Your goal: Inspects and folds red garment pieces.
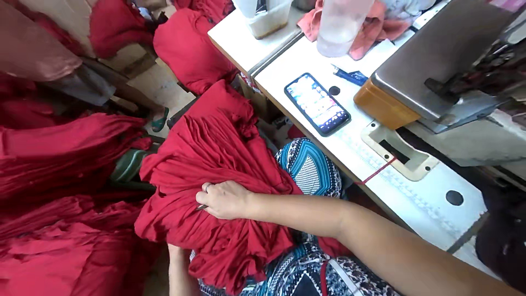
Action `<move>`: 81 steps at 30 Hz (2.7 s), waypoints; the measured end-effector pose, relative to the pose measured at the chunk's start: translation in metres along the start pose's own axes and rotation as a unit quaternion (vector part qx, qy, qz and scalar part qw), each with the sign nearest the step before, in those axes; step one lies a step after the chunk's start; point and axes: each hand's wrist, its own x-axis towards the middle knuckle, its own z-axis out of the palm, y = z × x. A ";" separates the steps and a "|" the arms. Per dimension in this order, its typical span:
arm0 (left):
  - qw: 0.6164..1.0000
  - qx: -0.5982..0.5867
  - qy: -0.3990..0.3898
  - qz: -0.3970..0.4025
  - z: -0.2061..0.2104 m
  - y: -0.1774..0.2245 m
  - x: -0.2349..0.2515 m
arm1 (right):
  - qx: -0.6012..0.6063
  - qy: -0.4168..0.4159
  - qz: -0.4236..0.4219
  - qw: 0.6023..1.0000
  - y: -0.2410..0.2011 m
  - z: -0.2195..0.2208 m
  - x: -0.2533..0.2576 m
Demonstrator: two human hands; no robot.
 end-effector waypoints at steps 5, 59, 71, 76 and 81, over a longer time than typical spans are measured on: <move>0.993 -0.093 0.027 0.072 -0.014 0.006 0.057 | 0.025 0.042 0.002 0.999 0.006 -0.001 -0.005; 0.953 -0.269 -0.092 0.102 0.037 0.117 -0.030 | 0.329 0.233 0.207 0.891 0.092 -0.013 -0.032; 0.940 -0.132 -0.225 0.220 -0.084 0.045 -0.063 | 0.320 0.249 0.217 0.888 0.088 -0.009 -0.032; 0.991 -0.002 0.029 0.131 -0.069 0.005 -0.034 | 0.341 0.257 0.196 0.883 0.084 -0.010 -0.032; 0.993 0.023 -0.109 0.036 -0.028 -0.028 -0.039 | 0.378 0.285 0.170 0.864 0.088 -0.007 -0.022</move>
